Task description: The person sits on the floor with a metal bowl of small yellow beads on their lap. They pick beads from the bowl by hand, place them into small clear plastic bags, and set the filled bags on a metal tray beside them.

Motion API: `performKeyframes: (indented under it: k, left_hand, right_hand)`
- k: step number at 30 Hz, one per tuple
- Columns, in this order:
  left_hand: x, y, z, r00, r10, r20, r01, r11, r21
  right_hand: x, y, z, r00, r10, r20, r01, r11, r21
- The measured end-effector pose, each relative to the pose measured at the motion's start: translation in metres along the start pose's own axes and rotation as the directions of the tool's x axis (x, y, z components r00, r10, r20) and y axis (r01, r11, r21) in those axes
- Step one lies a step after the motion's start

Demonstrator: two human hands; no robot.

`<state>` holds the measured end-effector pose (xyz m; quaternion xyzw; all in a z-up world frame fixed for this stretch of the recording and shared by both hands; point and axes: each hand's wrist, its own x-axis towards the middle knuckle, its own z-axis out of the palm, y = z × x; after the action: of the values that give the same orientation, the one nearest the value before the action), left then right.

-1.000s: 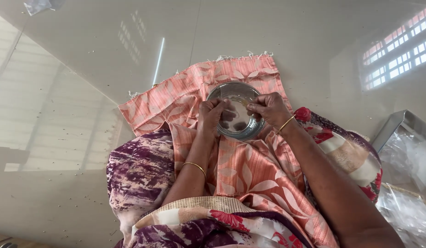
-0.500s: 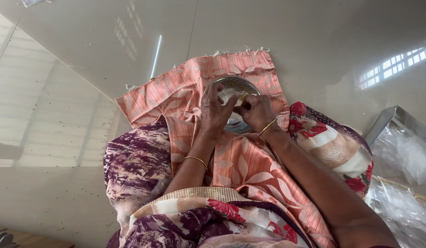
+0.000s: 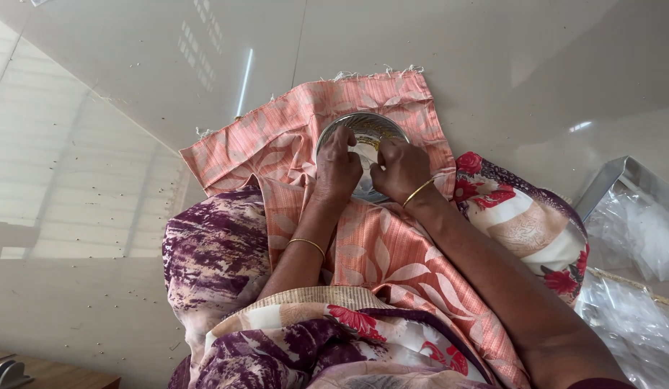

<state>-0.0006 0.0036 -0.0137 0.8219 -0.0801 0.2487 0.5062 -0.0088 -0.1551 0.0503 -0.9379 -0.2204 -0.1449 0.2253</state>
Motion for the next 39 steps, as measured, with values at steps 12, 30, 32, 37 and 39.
performKeyframes:
  k: [12,30,32,37,39]
  left_hand:
    - [-0.003,0.022,0.003,0.969,0.167,0.182,-0.150,0.983,-0.102]
    - [0.002,0.017,-0.008,0.981,0.049,0.188,-0.068,0.993,0.095]
    - [0.002,0.016,-0.008,0.983,0.044,0.176,-0.054,0.997,0.055]
    - [0.001,-0.002,0.002,0.985,0.032,0.171,-0.031,0.999,-0.008]
    - [0.003,0.002,-0.001,0.986,0.089,0.141,-0.079,0.994,-0.077]
  right_hand:
    - [-0.009,0.033,0.046,0.975,0.191,0.114,-0.198,0.979,0.052]
    - [0.006,0.029,0.020,0.996,0.088,-0.014,-0.079,0.946,0.315]
    - [0.007,0.029,0.021,0.992,0.126,0.020,-0.125,0.938,0.324]
    - [0.007,0.050,0.028,0.990,0.123,-0.071,-0.097,0.951,0.294]
    - [0.009,0.051,0.023,0.967,0.247,0.059,-0.253,0.907,0.338]
